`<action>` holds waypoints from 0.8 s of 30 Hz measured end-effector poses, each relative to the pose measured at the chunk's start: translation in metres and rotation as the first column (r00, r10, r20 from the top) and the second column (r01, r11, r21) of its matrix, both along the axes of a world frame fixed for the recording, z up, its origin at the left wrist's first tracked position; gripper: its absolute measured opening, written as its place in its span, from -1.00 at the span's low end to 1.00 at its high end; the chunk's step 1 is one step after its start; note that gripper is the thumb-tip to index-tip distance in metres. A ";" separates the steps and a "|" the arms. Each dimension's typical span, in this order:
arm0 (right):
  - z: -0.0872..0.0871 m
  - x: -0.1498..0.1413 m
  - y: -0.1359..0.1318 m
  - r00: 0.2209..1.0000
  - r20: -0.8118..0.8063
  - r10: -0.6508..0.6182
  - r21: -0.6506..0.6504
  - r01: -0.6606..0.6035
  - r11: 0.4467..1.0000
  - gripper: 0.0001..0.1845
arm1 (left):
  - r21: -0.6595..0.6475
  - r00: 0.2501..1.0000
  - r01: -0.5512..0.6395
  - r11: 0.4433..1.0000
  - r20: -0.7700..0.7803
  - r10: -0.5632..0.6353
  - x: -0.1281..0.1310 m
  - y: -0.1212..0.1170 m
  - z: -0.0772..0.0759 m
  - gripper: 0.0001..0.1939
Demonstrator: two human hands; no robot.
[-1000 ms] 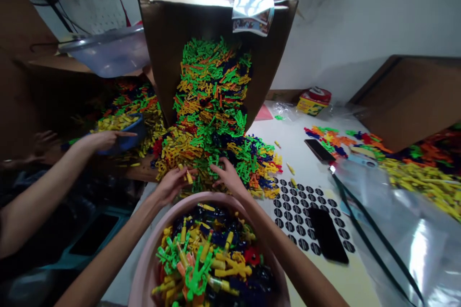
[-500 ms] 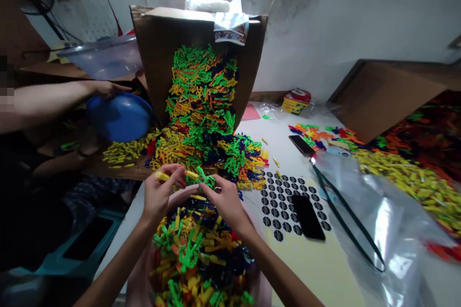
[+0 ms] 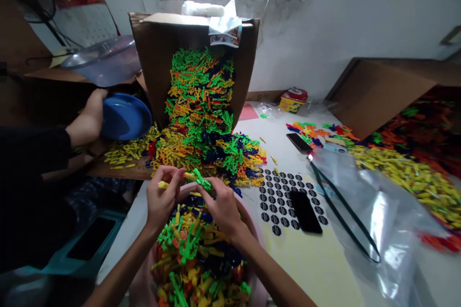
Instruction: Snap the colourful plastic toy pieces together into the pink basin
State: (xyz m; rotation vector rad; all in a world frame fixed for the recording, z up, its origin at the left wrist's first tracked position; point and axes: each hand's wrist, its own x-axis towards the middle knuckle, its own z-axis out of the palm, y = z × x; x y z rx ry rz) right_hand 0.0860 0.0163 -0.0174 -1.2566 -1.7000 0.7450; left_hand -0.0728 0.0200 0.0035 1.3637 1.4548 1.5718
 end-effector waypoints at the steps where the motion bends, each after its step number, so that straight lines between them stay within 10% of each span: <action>1: -0.001 0.000 -0.001 1.000 0.010 0.001 0.023 -0.001 1.000 -0.76 | 0.001 1.000 0.000 1.000 0.023 0.000 0.001 -0.002 -0.001 -0.74; 15: -0.011 0.005 -0.006 0.986 0.049 0.161 0.188 -0.167 0.968 -0.76 | -0.026 0.995 0.076 0.997 0.073 -0.074 0.008 -0.008 -0.017 -0.78; 20: 0.002 0.030 -0.007 0.958 -0.016 0.287 0.053 -0.286 0.957 -0.75 | -0.124 0.970 0.243 0.962 0.027 -0.241 -0.009 -0.011 -0.020 -0.74; 24: 0.008 0.063 0.016 0.819 0.122 0.561 -0.260 -0.519 0.814 -0.72 | -0.256 0.971 0.219 0.942 -0.044 -0.237 -0.038 -0.015 -0.030 -0.64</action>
